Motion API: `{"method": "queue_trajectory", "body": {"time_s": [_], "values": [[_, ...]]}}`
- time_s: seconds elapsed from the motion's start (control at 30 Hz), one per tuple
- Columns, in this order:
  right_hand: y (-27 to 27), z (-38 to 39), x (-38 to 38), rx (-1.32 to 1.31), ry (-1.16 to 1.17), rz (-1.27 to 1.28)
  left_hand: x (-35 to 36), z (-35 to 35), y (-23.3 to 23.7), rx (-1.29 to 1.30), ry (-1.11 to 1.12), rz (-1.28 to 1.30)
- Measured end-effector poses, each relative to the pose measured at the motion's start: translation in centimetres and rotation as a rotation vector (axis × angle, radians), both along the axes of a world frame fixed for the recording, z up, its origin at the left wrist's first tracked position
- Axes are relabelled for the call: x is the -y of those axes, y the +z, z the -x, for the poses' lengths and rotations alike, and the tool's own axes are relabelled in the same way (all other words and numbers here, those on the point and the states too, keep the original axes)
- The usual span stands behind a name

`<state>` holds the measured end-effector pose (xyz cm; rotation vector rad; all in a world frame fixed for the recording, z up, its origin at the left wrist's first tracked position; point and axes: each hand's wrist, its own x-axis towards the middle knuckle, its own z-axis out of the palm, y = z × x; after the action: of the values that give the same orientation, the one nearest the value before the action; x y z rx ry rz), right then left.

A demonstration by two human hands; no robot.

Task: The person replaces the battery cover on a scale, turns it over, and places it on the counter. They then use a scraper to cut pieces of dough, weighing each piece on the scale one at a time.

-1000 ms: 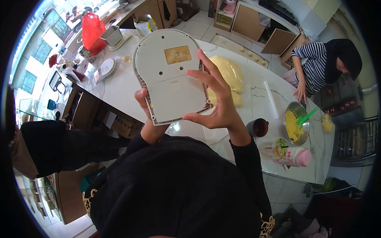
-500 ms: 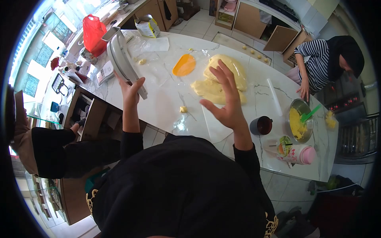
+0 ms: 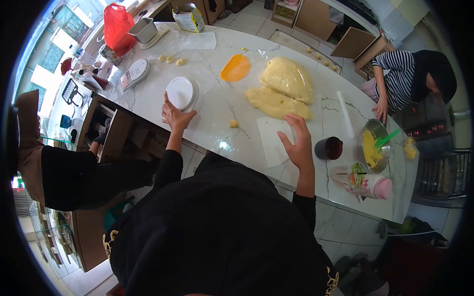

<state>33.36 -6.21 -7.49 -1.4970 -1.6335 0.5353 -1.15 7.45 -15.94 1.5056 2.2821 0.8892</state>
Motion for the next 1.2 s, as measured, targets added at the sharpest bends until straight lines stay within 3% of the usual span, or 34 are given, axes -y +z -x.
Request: {"method": "queue_trajectory", "body": {"time_s": [0.2, 0.53, 0.6, 0.67, 0.73, 0.83, 0.97, 1.2], "values": [[-0.3, 0.8, 1.3, -0.071, 0.003, 0.015, 1.1, -0.5, -1.2, -0.101, -0.072, 0.171], [-1.8, 1.8, 3.2, -0.11, 0.064, 0.078, 1.2, -0.6, -1.5, -0.12, -0.122, 0.23], [-2.1, 1.8, 3.6, -0.106, 0.085, 0.101, 1.4, 0.4, -1.5, -0.089, -0.213, 0.135], [-2.9, 1.4, 3.9, -0.129, 0.072, 0.129, 1.5, 2.6, -2.3, -0.088, -0.134, 0.096], [-4.3, 0.9, 4.1, -0.159, 0.058, 0.158, 1.1, 7.4, -5.3, 0.272, -0.073, -0.082], [-7.5, -0.4, 4.3, 0.051, -0.062, 0.174, 2.7, 10.3, -6.8, 0.144, -0.115, 0.0], [-10.9, -0.4, 4.9, 0.299, -0.227, 0.312, 4.0, 8.8, -6.5, 0.115, -0.133, 0.043], [-9.7, 4.2, 3.6, 0.67, -0.465, 0.514, 5.5, 6.1, -3.9, -0.012, -0.152, 0.249]]}}
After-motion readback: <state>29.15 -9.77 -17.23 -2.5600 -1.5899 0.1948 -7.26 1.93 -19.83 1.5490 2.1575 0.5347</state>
